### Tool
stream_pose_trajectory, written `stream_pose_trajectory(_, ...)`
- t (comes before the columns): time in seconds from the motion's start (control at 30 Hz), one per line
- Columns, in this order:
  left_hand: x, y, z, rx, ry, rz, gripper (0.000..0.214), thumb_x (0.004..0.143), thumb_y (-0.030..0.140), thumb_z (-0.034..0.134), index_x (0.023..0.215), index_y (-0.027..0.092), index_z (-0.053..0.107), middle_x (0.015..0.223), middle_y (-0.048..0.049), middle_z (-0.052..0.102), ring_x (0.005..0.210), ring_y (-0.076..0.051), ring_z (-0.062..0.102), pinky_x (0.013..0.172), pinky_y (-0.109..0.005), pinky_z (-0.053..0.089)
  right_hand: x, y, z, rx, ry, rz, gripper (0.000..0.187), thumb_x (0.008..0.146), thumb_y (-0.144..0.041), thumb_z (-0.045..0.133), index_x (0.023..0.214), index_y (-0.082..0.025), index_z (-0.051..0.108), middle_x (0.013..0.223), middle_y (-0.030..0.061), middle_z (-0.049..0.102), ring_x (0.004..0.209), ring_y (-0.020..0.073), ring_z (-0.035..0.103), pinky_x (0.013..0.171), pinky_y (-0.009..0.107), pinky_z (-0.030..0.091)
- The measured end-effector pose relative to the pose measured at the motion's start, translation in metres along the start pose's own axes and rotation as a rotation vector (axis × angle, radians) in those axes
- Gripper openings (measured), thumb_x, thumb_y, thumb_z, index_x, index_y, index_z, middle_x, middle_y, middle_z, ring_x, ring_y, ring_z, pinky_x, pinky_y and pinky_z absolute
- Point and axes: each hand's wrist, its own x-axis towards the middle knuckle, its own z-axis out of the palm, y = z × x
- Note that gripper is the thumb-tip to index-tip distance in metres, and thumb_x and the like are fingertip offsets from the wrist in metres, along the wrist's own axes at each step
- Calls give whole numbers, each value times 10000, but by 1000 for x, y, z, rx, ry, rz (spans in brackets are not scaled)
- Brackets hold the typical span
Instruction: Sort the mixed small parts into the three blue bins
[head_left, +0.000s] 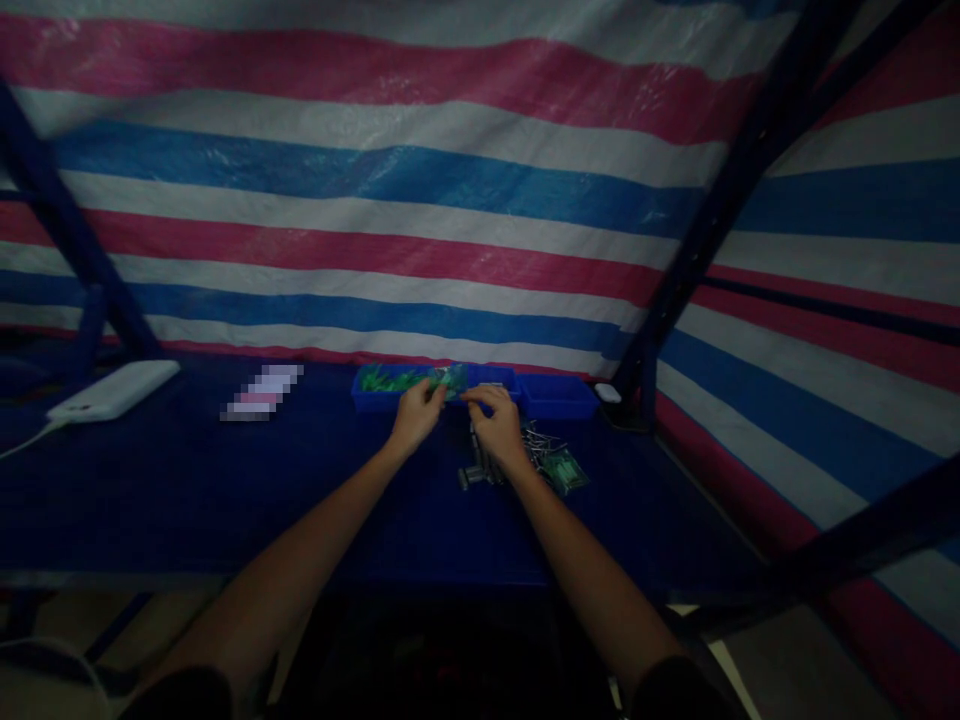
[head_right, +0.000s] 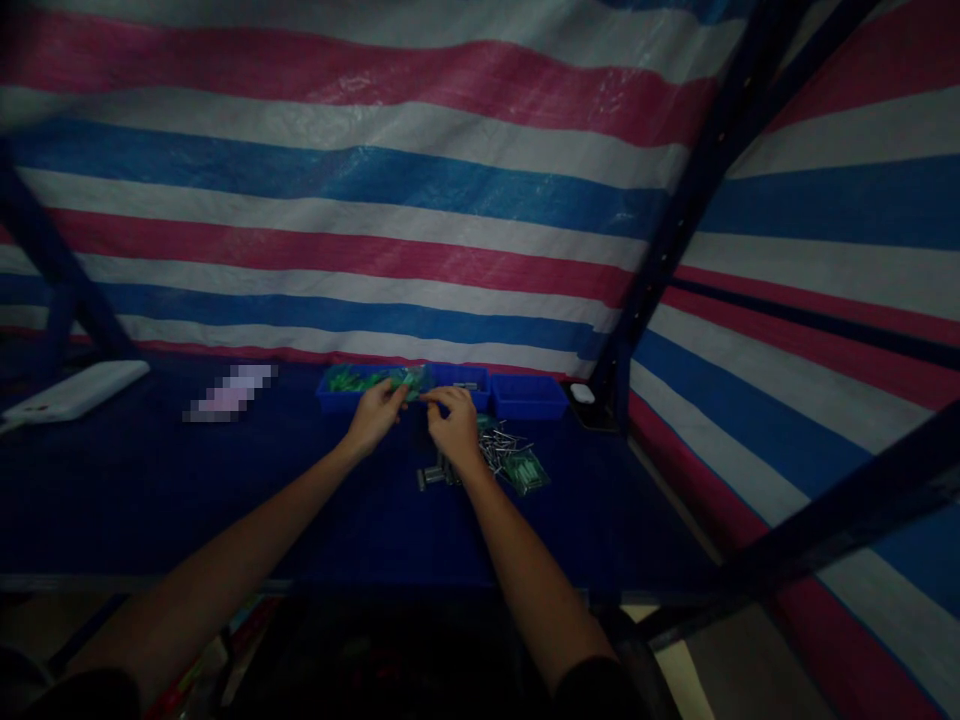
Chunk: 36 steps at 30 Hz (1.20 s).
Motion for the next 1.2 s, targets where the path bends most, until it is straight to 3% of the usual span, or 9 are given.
stream_pose_trajectory(0.07,-2,0,-1,217,95,262,207,835,304,440,881,174,594,831,-53,580,822,-169,546,713,-283,451,2,0,0,144,3,136,241,757,-347,508,844,-187,666,911,45,662,934,184,551,861,332,387)
stream_pose_trajectory(0.13,-6,0,0,326,88,486,217,830,190,425,960,193,599,937,-55,563,936,-170,519,846,-311,425,5,1,-2,316,-19,281,370,777,-460,456,829,-156,660,810,48,666,834,180,577,771,308,420)
stream_pose_trajectory(0.27,-14,3,6,306,18,657,386,789,56,380,1087,211,570,1063,-65,504,1029,-156,488,917,-309,398,8,7,-5,460,32,341,345,728,-460,510,812,-149,633,724,19,648,669,144,563,638,257,424)
stream_pose_trajectory(0.47,-13,9,6,102,-8,401,531,839,247,438,1344,224,273,1087,-67,535,901,-167,555,754,-274,473,7,10,-4,332,49,95,224,721,-335,527,813,-157,626,790,23,653,715,143,566,682,264,432)
stream_pose_trajectory(0.63,3,17,-30,419,-153,298,238,795,293,504,1000,227,604,901,7,650,846,-211,584,725,-292,456,2,5,-1,139,-60,34,250,738,-311,508,896,-156,626,776,25,639,720,150,570,681,275,445)
stream_pose_trajectory(0.8,26,11,-83,602,79,219,233,768,239,484,946,160,612,888,-64,651,815,-187,582,741,-294,426,1,3,-2,2,-12,6,267,745,-317,511,929,-152,610,749,25,609,713,155,564,683,285,441)
stream_pose_trajectory(0.93,32,-4,-104,790,-18,188,219,760,224,482,930,174,611,836,-73,655,784,-203,592,696,-298,413,2,3,-3,14,92,-6,313,755,-330,509,1011,-157,562,738,12,583,710,153,551,680,284,436)
stream_pose_trajectory(1.07,35,-20,-108,877,-167,184,270,742,161,463,983,168,584,899,-95,653,800,-213,599,691,-299,412,4,2,-7,40,190,10,351,760,-342,510,1053,-148,527,770,18,577,723,151,546,686,279,434)
stream_pose_trajectory(1.2,48,-20,-114,968,-322,232,294,732,158,462,992,161,598,952,-110,649,829,-219,597,720,-303,413,6,5,-11,31,206,37,355,758,-351,506,1045,-143,527,762,17,568,718,152,543,688,282,432)
